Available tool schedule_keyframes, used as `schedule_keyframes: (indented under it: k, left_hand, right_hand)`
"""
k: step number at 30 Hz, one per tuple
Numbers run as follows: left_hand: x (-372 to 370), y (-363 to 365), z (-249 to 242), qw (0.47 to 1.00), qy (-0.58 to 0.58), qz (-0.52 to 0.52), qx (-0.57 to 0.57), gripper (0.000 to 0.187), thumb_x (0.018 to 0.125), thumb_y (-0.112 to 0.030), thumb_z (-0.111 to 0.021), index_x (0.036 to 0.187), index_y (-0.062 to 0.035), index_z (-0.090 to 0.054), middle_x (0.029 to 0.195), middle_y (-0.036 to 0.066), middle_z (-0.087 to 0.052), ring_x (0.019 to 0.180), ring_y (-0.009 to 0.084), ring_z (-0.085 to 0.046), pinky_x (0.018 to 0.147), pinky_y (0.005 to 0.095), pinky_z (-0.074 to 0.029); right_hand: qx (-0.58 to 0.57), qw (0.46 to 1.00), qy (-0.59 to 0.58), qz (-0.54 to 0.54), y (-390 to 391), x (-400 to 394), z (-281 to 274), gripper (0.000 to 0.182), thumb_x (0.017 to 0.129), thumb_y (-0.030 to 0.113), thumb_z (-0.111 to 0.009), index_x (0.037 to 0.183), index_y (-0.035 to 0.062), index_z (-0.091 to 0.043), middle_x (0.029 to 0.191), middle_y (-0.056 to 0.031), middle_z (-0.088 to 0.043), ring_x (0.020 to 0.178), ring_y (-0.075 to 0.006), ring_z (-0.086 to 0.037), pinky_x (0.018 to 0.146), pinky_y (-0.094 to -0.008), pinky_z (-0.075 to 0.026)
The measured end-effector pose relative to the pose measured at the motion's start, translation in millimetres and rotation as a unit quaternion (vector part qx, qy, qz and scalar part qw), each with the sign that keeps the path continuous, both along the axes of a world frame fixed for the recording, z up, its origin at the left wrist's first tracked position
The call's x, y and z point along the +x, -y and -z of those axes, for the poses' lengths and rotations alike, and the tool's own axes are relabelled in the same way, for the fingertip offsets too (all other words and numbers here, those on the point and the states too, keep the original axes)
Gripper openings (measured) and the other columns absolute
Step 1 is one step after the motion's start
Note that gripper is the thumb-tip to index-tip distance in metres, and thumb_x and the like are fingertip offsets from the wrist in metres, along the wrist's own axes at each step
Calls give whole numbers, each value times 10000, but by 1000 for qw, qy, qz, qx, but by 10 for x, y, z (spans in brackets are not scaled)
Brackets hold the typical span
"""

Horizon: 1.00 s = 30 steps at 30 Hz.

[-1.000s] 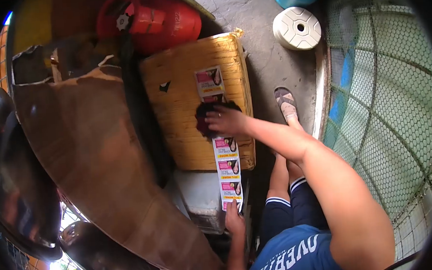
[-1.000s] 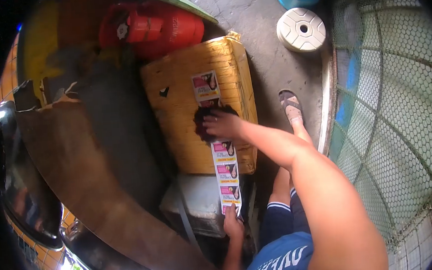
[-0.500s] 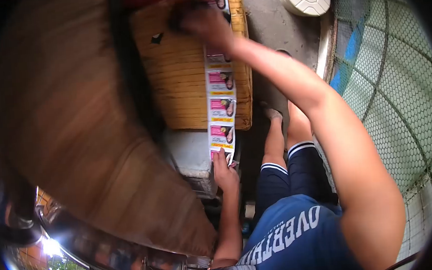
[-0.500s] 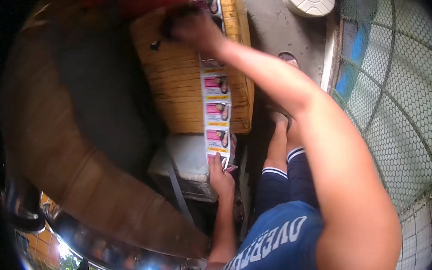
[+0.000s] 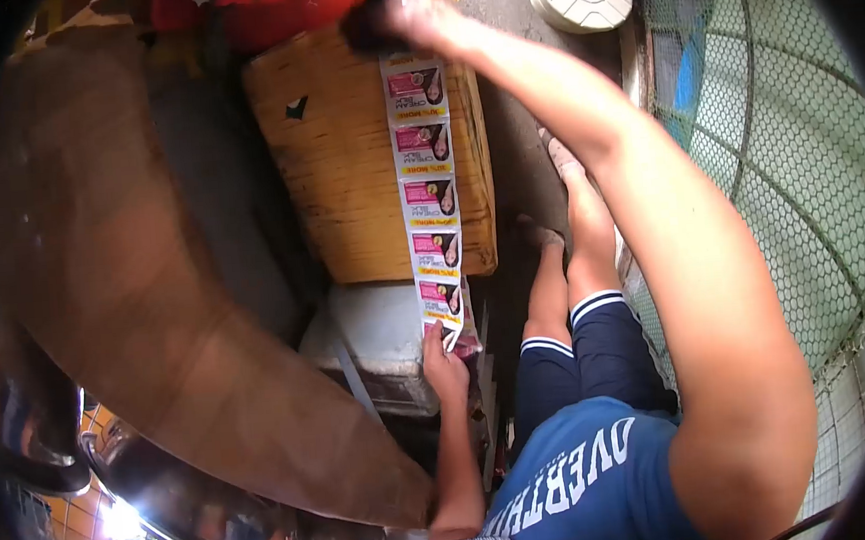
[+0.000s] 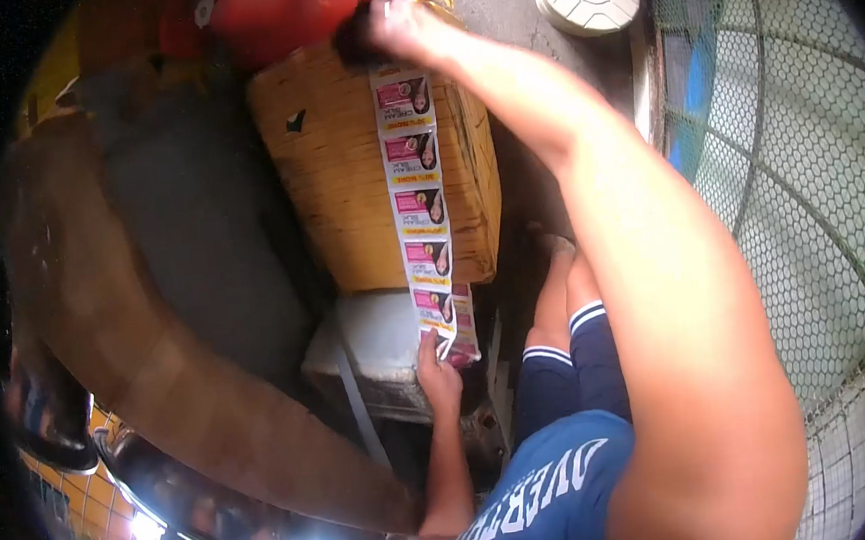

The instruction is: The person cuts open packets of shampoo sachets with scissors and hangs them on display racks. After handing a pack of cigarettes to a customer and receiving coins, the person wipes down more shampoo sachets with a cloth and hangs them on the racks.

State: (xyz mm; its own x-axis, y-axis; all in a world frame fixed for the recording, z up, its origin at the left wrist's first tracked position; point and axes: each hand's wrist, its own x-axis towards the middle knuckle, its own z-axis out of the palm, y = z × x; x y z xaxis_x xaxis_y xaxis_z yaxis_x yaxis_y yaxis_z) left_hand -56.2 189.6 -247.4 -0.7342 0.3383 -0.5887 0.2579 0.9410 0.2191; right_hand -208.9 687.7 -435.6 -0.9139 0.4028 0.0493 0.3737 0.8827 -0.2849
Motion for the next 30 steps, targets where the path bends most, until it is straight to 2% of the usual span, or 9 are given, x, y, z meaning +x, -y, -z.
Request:
schedule_keyframes:
  k: [5,6,8,10,18,24,25,27,30]
  left_hand:
    - [-114,-297,-37,870,173,-385,253,329,909,-27,-511,1216,64,-588,1076,117,-663,962,164,-629,846,278,-494]
    - [-210,-565,-255,850,215,-397,272,306,919,-50,-515,1195,55,-595,1046,105,-664,940,151,-628,831,279,-501]
    - [-347,-1069,-605,767,282,-447,363,279,938,-79,-498,1183,20,-587,1010,93,-658,913,143,-634,816,289,-513]
    - [-361,-969,-599,727,301,-467,404,315,964,-144,-483,1229,7,-563,1062,109,-662,939,199,-657,849,346,-528]
    - [7,63,-587,525,350,-670,391,371,957,-238,-511,1223,9,-588,1147,150,-674,1033,287,-661,973,451,-498]
    - [37,306,-177,449,409,-646,463,397,998,-280,-427,1245,-7,-576,1201,143,-649,1052,317,-641,933,496,-505]
    - [-13,231,-53,492,421,-647,404,375,1000,-276,-448,1227,-9,-582,1164,130,-656,1025,299,-646,907,471,-517]
    - [-60,103,195,616,389,-603,326,325,995,-251,-503,1195,-9,-590,1085,103,-662,971,256,-652,852,420,-537]
    - [40,-112,335,873,238,-376,200,247,984,-168,-548,1156,-2,-609,1001,39,-650,865,122,-590,779,282,-481]
  right_hand:
    - [-559,660,-460,203,-187,338,266,320,904,40,-470,1198,51,-596,1031,-218,-660,963,-320,-636,810,-405,-517]
    - [-385,847,-212,298,-53,889,214,236,934,89,-491,1122,34,-623,1044,-135,-668,946,-208,-641,811,-358,-528]
    - [-491,772,-238,326,655,1651,72,263,979,122,-425,1112,46,-639,1051,-68,-678,916,-181,-647,798,-350,-536]
    - [-812,407,-150,390,1442,2015,-256,283,1001,209,-406,1106,99,-645,1004,-61,-684,855,-175,-670,769,-359,-560]
    - [-945,-37,-102,308,2982,1201,370,335,950,338,-591,1102,47,-659,971,-122,-710,781,-235,-696,764,-425,-577]
    - [-887,215,-392,113,1313,413,-554,356,980,274,-540,1234,30,-593,1029,-80,-700,896,-196,-677,837,-352,-551]
    - [-890,215,-385,112,1180,262,-497,356,980,274,-540,1234,30,-593,1029,-80,-700,896,-196,-677,837,-352,-551]
    - [-604,639,-444,172,1062,31,-377,387,946,307,-616,1205,19,-611,981,-73,-696,808,-150,-664,720,-308,-552]
    - [-384,793,-378,282,999,432,-704,326,904,72,-504,1217,41,-589,1012,-181,-677,948,-353,-632,811,-447,-514]
